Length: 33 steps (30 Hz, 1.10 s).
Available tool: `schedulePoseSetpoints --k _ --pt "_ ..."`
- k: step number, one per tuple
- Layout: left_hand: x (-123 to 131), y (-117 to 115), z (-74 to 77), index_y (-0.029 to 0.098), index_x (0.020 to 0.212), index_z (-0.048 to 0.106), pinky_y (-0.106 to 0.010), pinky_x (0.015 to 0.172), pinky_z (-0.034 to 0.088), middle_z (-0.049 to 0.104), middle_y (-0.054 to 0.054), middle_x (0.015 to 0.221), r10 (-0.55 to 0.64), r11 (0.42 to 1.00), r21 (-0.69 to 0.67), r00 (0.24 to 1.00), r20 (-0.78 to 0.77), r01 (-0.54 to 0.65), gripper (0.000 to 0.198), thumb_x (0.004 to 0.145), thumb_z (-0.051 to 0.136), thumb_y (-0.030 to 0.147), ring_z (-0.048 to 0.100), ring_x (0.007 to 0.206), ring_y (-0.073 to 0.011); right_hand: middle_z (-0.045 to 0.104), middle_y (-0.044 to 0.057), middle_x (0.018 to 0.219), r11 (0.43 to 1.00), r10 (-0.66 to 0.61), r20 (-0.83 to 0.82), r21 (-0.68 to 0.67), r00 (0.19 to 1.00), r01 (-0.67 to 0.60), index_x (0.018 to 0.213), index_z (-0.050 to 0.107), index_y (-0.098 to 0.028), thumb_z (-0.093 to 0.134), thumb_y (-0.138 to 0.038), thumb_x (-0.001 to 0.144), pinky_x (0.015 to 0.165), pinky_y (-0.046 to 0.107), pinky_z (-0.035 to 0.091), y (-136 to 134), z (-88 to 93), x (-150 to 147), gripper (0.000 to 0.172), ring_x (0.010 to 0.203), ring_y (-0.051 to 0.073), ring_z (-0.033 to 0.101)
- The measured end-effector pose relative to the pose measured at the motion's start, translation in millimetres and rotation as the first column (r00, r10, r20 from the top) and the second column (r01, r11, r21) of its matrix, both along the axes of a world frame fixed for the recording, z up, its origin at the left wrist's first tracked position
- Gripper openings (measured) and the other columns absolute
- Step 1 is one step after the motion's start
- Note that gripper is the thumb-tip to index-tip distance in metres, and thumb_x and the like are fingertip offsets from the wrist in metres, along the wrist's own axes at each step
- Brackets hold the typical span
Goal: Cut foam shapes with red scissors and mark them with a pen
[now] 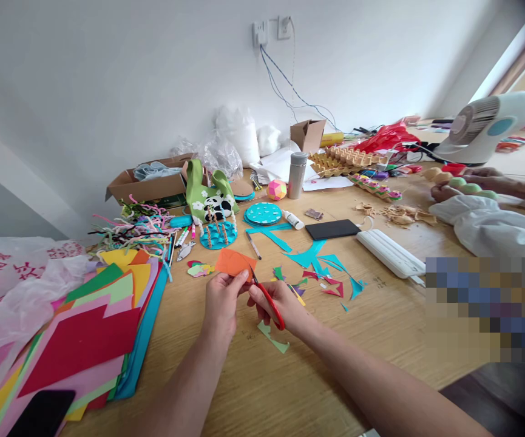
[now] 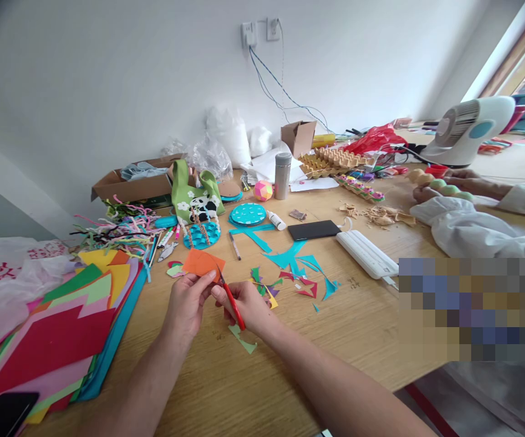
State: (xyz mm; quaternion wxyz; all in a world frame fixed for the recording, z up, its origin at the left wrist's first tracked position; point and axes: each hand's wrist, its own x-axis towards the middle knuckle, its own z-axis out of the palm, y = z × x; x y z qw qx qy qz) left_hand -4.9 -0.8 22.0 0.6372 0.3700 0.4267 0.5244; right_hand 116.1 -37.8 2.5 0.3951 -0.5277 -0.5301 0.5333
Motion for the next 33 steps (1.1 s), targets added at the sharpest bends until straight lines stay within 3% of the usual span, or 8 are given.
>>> schedulePoseSetpoints --k 33 --pt "-0.3 -1.1 0.8 0.012 0.058 0.064 -0.024 0.050 0.044 0.065 -0.004 0.056 -0.015 1.000 0.003 0.999 -0.035 0.015 0.023 0.056 0.079 0.030 0.059 0.050 -0.0139 0.054 -0.001 0.046 1.000 0.023 -0.061 -0.018 0.998 -0.024 0.070 0.061 -0.013 0.050 -0.079 0.071 0.033 0.018 0.029 -1.2 -0.1 1.1 0.067 0.035 0.008 0.047"
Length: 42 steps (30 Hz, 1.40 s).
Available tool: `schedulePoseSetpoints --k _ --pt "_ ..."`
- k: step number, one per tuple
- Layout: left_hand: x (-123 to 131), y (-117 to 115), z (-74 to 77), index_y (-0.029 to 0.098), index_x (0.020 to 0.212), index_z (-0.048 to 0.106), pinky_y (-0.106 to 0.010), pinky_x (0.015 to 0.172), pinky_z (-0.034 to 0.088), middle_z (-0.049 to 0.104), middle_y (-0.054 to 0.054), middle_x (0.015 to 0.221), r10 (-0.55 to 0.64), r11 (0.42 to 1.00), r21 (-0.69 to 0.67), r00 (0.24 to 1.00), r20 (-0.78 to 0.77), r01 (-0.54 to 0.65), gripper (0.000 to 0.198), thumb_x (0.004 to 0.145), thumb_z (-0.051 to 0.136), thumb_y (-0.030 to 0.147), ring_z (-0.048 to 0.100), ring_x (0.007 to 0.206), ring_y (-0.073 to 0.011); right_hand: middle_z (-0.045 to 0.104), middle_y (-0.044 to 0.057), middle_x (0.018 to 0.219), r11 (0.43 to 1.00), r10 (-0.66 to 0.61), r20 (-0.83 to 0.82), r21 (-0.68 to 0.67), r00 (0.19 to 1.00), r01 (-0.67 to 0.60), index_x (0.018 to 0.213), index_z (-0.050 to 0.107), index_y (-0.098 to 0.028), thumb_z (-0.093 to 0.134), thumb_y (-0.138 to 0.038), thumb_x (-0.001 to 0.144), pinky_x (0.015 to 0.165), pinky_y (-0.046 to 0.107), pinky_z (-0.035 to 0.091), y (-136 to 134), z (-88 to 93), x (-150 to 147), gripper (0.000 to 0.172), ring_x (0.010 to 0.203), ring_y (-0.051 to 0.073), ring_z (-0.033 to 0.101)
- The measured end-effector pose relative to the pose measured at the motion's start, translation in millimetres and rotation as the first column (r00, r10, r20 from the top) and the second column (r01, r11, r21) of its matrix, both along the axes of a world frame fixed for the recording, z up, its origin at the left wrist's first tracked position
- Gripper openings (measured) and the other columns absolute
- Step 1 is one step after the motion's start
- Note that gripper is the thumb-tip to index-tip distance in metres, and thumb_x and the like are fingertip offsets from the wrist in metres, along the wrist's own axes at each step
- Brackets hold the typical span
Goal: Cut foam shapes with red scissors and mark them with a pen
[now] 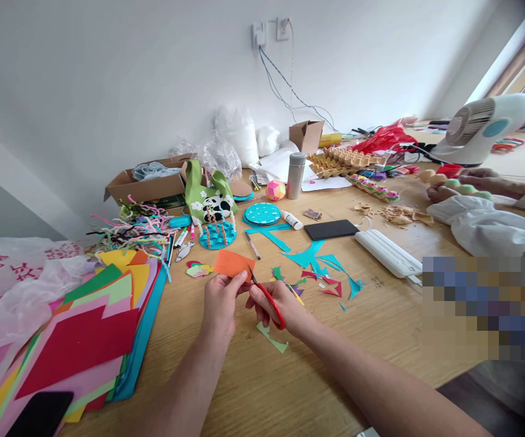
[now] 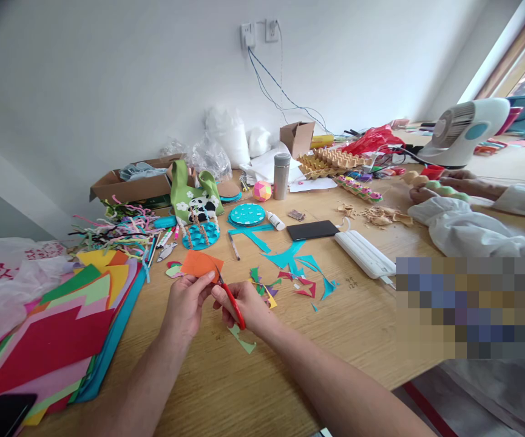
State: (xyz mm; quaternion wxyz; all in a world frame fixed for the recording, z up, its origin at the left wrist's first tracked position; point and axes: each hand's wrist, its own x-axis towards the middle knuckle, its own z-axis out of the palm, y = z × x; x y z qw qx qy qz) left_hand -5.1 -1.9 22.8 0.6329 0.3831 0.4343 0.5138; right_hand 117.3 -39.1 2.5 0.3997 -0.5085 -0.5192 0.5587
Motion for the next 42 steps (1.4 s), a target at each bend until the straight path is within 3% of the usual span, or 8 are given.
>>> schedulePoseSetpoints --k 13,30,42 --pt "1.1 -0.7 1.5 0.011 0.056 0.065 -0.024 0.051 0.045 0.066 -0.004 0.055 -0.003 1.000 -0.012 1.000 0.023 0.004 0.022 0.054 0.079 0.027 0.059 0.051 -0.0137 0.054 -0.001 0.046 1.000 -0.002 -0.003 0.008 1.000 0.002 0.070 0.060 -0.013 0.049 -0.079 0.073 0.033 0.018 0.029 0.7 -1.7 0.3 0.067 0.035 0.007 0.047" --pt "1.0 -0.6 2.8 0.012 0.055 0.062 -0.023 0.040 0.041 0.064 -0.003 0.053 -0.034 0.999 -0.033 0.998 0.049 0.036 0.026 0.052 0.080 0.030 0.056 0.046 -0.0139 0.052 -0.002 0.043 1.000 0.003 -0.031 0.016 1.000 -0.003 0.068 0.060 -0.013 0.051 -0.078 0.072 0.032 0.016 0.029 2.3 -8.1 1.1 0.066 0.033 0.007 0.045" --pt "0.2 -0.1 -1.7 0.013 0.055 0.062 -0.023 0.045 0.043 0.062 -0.002 0.051 -0.053 0.999 -0.007 0.998 0.028 0.053 0.024 0.056 0.079 0.029 0.054 0.046 -0.0121 0.052 -0.001 0.043 1.000 -0.003 -0.017 0.011 1.000 0.003 0.067 0.061 -0.012 0.050 -0.080 0.070 0.032 0.017 0.029 0.5 -0.1 2.3 0.069 0.033 0.007 0.045"
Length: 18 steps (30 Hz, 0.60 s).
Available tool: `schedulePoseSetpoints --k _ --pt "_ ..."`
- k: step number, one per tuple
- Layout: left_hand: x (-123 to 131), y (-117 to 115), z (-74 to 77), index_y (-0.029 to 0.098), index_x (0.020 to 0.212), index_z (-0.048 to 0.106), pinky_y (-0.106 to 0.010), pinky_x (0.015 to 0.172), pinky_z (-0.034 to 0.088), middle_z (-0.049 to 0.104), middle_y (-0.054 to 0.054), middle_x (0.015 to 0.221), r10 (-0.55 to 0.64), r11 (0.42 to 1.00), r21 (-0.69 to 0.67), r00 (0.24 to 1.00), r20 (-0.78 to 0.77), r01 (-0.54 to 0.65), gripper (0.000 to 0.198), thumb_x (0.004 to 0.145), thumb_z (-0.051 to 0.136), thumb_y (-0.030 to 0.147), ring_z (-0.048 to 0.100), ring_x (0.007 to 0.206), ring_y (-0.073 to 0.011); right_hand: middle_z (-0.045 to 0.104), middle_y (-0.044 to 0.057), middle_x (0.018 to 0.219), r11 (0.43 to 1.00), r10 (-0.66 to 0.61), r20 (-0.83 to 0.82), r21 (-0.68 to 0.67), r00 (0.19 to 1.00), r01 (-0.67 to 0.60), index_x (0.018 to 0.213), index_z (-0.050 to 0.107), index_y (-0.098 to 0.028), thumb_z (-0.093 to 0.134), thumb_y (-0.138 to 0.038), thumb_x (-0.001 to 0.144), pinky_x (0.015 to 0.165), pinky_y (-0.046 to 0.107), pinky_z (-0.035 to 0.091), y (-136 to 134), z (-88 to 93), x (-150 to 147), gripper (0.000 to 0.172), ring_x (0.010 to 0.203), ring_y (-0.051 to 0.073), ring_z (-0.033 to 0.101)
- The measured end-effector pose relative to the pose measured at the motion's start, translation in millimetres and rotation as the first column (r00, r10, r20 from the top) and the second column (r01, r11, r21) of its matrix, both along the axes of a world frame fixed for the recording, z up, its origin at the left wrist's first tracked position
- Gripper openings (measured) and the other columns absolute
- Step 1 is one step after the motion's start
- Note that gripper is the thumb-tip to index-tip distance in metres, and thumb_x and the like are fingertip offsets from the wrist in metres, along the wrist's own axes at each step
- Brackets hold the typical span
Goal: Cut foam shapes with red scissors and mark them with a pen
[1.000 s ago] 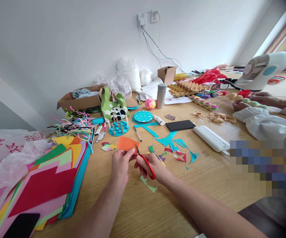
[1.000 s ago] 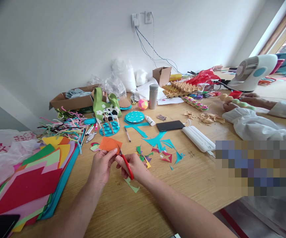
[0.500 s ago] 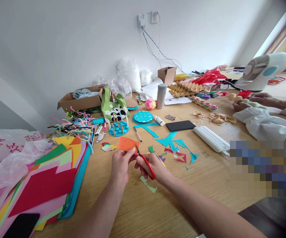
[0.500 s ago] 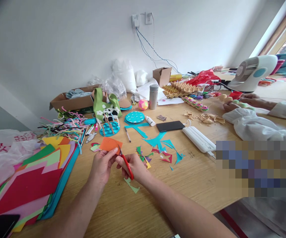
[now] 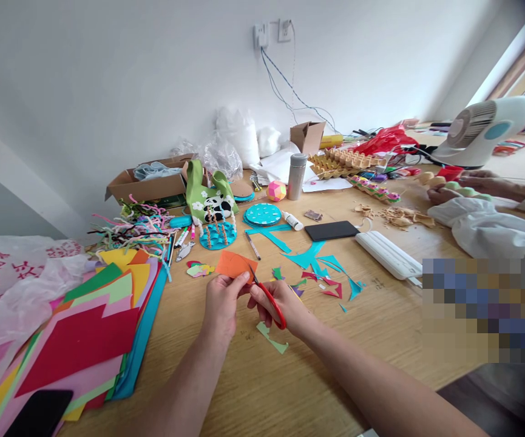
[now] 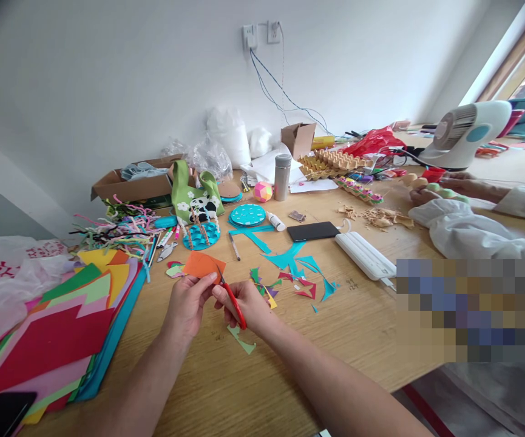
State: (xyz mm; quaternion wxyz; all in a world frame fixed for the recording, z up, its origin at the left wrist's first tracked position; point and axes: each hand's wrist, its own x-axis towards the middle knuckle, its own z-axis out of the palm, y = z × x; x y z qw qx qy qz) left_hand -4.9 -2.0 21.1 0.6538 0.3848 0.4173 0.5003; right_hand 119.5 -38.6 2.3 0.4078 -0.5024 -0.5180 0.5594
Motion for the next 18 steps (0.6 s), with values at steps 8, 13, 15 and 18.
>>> schedulePoseSetpoints --k 8,13,15,18 --pt "-0.5 -0.1 -0.6 0.012 0.057 0.062 -0.024 0.045 0.043 0.063 -0.002 0.052 -0.004 1.000 -0.002 1.000 -0.003 0.004 0.025 0.056 0.079 0.030 0.055 0.046 -0.0128 0.049 -0.003 0.040 1.000 0.001 -0.041 0.006 0.999 -0.001 0.066 0.058 -0.013 0.053 -0.078 0.070 0.032 0.017 0.028 1.8 -6.3 -0.7 0.065 0.031 0.006 0.042" --pt "0.2 -0.5 3.4 0.012 0.060 0.061 -0.025 0.039 0.041 0.063 -0.003 0.056 -0.024 0.999 -0.025 0.999 0.044 0.026 0.028 0.055 0.081 0.032 0.056 0.046 -0.0147 0.049 -0.003 0.040 1.000 0.000 -0.032 0.005 0.999 0.000 0.065 0.058 -0.013 0.054 -0.077 0.071 0.032 0.017 0.028 2.0 -5.7 -0.6 0.064 0.030 0.006 0.042" --pt "-0.2 0.3 3.3 0.012 0.062 0.061 -0.025 0.041 0.043 0.064 -0.003 0.057 -0.021 0.999 -0.025 0.998 0.064 0.023 0.028 0.056 0.081 0.032 0.057 0.047 -0.0145 0.049 -0.004 0.040 1.000 0.004 -0.025 0.001 1.000 -0.004 0.065 0.058 -0.013 0.053 -0.077 0.071 0.032 0.017 0.028 1.4 -5.1 -0.7 0.065 0.030 0.006 0.042" --pt "-1.4 1.9 1.3 0.012 0.066 0.062 -0.025 0.046 0.045 0.065 -0.003 0.060 -0.001 1.000 -0.026 0.997 0.076 0.003 0.028 0.057 0.081 0.030 0.058 0.050 -0.0138 0.049 -0.003 0.040 1.000 0.012 -0.013 -0.006 1.000 -0.012 0.066 0.058 -0.013 0.052 -0.078 0.072 0.032 0.017 0.028 0.5 -4.5 -0.9 0.065 0.030 0.006 0.042"
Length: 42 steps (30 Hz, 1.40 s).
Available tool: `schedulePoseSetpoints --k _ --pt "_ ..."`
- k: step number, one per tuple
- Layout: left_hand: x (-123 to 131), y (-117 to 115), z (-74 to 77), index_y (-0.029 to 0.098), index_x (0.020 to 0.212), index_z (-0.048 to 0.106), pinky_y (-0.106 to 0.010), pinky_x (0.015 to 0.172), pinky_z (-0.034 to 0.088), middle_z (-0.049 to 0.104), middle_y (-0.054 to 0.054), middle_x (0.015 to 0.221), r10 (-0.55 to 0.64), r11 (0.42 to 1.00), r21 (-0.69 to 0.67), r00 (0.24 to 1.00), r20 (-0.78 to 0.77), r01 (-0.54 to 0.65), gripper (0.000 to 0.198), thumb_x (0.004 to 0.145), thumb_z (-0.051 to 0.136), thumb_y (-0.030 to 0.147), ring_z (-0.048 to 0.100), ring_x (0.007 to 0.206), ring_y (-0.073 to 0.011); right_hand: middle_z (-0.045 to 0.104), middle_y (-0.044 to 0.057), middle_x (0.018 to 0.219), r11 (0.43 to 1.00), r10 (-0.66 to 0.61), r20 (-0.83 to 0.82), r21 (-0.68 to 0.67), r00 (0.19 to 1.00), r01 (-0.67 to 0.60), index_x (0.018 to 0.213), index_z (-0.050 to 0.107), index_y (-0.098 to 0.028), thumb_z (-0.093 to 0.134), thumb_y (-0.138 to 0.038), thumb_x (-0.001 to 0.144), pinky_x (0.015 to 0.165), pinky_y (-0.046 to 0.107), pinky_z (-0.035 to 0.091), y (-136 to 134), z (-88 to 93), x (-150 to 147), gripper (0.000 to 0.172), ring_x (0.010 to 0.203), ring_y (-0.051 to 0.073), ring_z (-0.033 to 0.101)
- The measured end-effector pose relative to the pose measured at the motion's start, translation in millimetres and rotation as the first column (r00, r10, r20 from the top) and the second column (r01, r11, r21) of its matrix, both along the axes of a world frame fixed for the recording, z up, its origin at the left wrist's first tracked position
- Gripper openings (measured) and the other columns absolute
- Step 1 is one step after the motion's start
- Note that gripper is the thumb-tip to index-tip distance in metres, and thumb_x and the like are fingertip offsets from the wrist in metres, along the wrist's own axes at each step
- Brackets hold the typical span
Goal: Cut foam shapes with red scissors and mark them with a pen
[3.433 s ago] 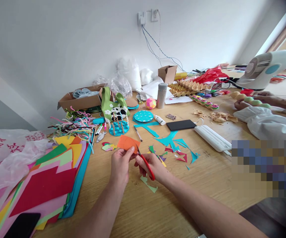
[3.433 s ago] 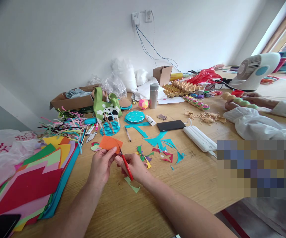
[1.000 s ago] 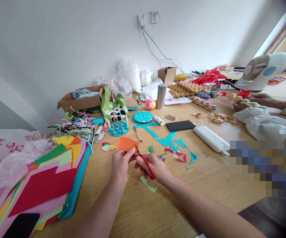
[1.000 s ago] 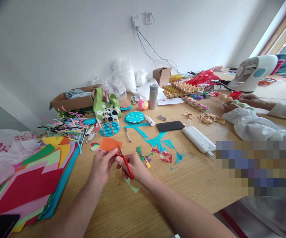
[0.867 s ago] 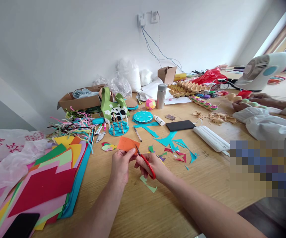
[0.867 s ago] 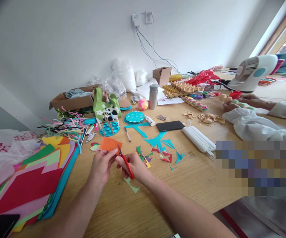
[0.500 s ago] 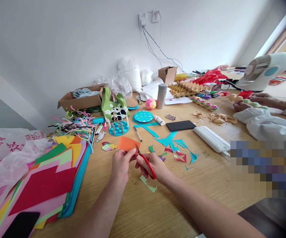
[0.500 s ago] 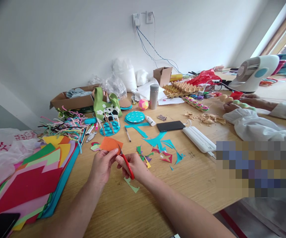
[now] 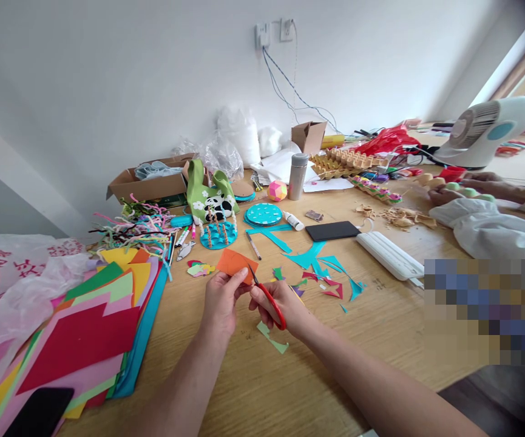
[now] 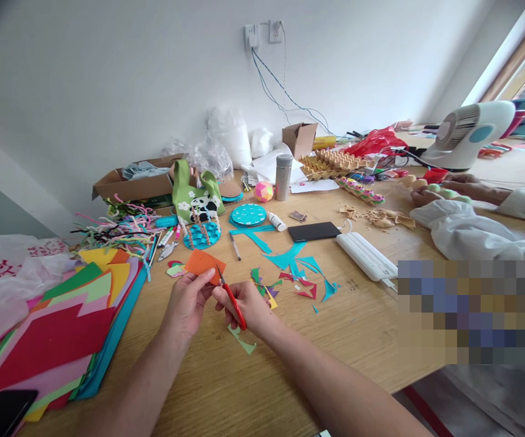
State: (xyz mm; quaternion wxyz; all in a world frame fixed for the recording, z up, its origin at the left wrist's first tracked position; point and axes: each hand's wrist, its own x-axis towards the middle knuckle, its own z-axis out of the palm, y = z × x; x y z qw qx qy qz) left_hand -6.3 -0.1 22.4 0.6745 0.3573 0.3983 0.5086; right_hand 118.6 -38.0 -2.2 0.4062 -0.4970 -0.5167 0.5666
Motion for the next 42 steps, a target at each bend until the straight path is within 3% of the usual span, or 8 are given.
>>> schedulePoseSetpoints --k 11,18,30,42 --pt "1.3 -1.9 1.1 0.013 0.062 0.059 -0.024 0.040 0.040 0.060 0.000 0.054 -0.038 0.999 0.029 0.999 -0.005 0.038 0.025 0.059 0.079 0.029 0.053 0.044 -0.0122 0.053 -0.002 0.044 1.000 -0.008 0.012 0.009 1.000 0.008 0.068 0.060 -0.013 0.052 -0.077 0.073 0.034 0.017 0.030 -1.2 2.2 0.2 0.065 0.033 0.007 0.045" --pt "0.6 -2.0 1.4 0.013 0.061 0.060 -0.023 0.046 0.043 0.060 0.001 0.054 -0.017 0.999 0.030 1.000 -0.019 0.018 0.024 0.058 0.079 0.027 0.055 0.048 -0.0118 0.052 -0.002 0.044 1.000 -0.004 0.029 0.001 1.000 0.004 0.066 0.060 -0.013 0.051 -0.078 0.072 0.034 0.017 0.031 -0.6 4.1 0.5 0.066 0.033 0.007 0.045" --pt "0.3 -1.5 0.8 0.013 0.063 0.059 -0.025 0.040 0.042 0.061 -0.001 0.055 -0.055 0.998 0.028 0.998 -0.008 0.055 0.025 0.059 0.078 0.029 0.055 0.047 -0.0143 0.050 -0.002 0.039 1.000 -0.004 0.028 -0.002 1.000 0.004 0.064 0.059 -0.013 0.051 -0.078 0.072 0.033 0.017 0.027 -0.2 3.1 -0.3 0.066 0.030 0.006 0.041" --pt "-2.2 0.6 3.0 0.012 0.065 0.063 -0.026 0.056 0.048 0.064 -0.001 0.062 0.015 0.999 0.040 1.000 -0.016 -0.014 0.023 0.058 0.079 0.028 0.057 0.053 -0.0119 0.051 -0.003 0.041 1.000 0.004 0.057 -0.012 0.998 -0.003 0.065 0.060 -0.013 0.053 -0.076 0.073 0.032 0.017 0.028 -1.2 0.9 -0.5 0.064 0.031 0.006 0.043"
